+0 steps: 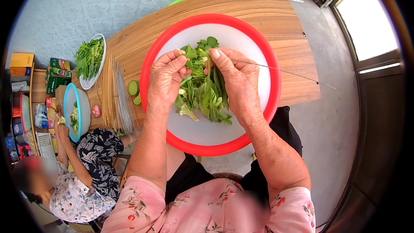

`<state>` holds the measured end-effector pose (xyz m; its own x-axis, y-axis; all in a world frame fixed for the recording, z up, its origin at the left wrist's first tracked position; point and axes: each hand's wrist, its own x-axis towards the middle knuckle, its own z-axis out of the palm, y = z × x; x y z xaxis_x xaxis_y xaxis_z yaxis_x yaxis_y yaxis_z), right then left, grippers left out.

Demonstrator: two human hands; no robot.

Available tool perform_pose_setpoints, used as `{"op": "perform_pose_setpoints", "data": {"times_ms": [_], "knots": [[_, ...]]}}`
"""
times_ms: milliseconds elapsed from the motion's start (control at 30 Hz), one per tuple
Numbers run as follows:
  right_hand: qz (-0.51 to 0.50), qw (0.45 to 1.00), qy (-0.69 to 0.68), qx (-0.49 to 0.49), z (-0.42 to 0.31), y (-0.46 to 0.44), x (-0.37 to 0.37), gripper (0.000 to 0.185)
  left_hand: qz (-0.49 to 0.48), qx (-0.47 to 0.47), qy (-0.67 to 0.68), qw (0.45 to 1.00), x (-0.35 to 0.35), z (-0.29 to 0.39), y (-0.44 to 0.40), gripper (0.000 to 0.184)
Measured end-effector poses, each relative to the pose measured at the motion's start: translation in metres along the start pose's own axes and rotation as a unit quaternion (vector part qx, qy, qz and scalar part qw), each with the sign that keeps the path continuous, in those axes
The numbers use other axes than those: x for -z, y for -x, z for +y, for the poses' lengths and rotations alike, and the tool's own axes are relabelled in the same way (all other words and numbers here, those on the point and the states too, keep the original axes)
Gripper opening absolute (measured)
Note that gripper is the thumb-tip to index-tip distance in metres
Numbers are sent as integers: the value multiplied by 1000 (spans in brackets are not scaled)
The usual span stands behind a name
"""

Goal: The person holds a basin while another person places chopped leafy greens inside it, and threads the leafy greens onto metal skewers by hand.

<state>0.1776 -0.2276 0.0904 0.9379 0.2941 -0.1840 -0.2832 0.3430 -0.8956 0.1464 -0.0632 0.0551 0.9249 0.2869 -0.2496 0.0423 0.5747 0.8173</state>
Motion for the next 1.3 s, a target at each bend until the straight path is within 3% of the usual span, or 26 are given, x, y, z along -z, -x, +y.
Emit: {"op": "perform_pose_setpoints", "data": {"times_ms": [500,567,1000,1300], "knots": [[13,1000,20,15,-2,1,-2,20,-32,35,32,998,3,3,-1,11],[-15,999,6,-28,-4,0,1,21,-46,40,28,998,6,6,-1,11],[-23,998,-15,-55,-7,-2,4,20,-99,57,-7,993,16,13,-2,12],[-22,996,-54,-62,-1,-4,1,21,-71,54,-6,996,12,13,2,12]]}}
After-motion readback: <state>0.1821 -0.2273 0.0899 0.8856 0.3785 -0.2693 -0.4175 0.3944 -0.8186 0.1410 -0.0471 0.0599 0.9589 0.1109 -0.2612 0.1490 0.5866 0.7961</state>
